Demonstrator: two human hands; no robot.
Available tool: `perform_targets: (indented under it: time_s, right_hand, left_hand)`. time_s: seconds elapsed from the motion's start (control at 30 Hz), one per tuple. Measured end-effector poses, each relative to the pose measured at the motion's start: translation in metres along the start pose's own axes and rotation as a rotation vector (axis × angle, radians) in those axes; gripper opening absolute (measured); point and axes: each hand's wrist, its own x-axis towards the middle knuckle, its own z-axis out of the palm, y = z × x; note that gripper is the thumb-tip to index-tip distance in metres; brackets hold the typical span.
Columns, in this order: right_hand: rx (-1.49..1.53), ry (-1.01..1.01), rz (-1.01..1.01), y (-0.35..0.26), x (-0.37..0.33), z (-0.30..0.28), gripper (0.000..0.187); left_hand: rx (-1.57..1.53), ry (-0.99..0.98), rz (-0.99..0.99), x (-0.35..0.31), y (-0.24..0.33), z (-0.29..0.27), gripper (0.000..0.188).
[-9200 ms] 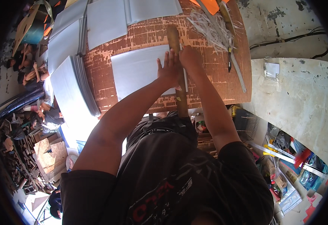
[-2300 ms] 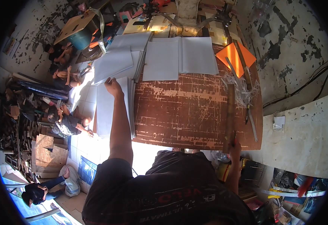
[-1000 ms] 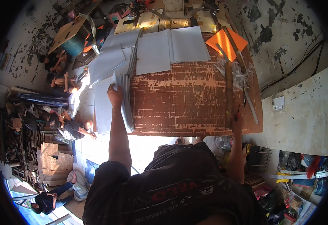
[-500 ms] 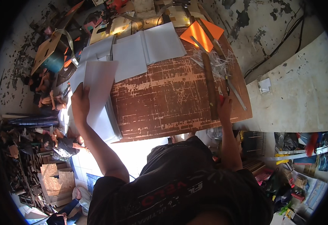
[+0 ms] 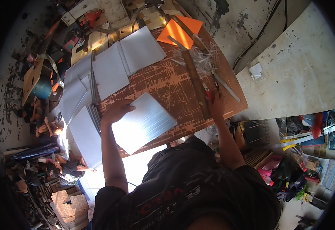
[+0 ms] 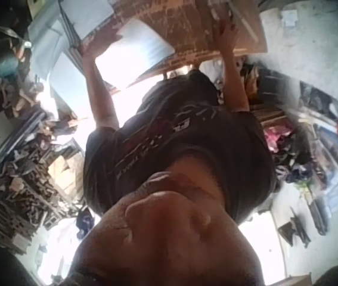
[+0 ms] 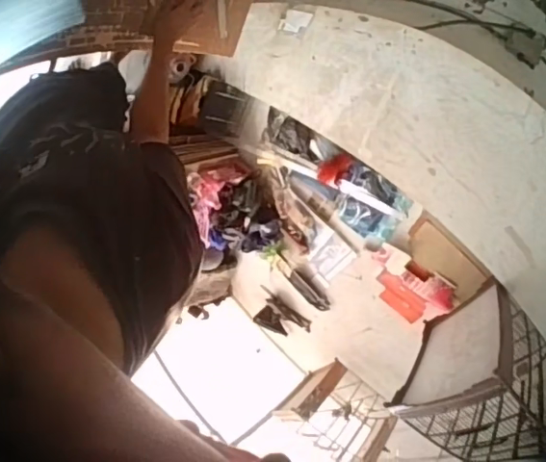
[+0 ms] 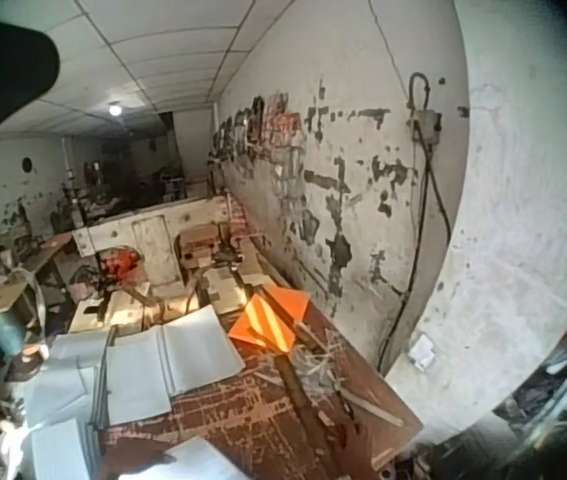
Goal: The person measures a stack of paper with a ruler, marks it with a pen, and then cuts individual sheets with a pair of shears on a wooden table.
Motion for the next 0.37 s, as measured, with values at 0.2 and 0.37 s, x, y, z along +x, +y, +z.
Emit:
perform_targets:
  time_s: [0.2, 0.37]
  right_hand:
    - [0.047, 0.114, -0.056, 0.013, 0.047, 0.001, 0.043]
    - [0.165, -0.082, 0.052, 0.029, 0.1, 0.02, 0.056]
  left_hand:
    - [0.071, 0.165, 0.041, 0.083, -0.049, 0.081, 0.028]
    - [0.088, 0.557, 0.145, 0.107, -0.065, 0.119, 0.045]
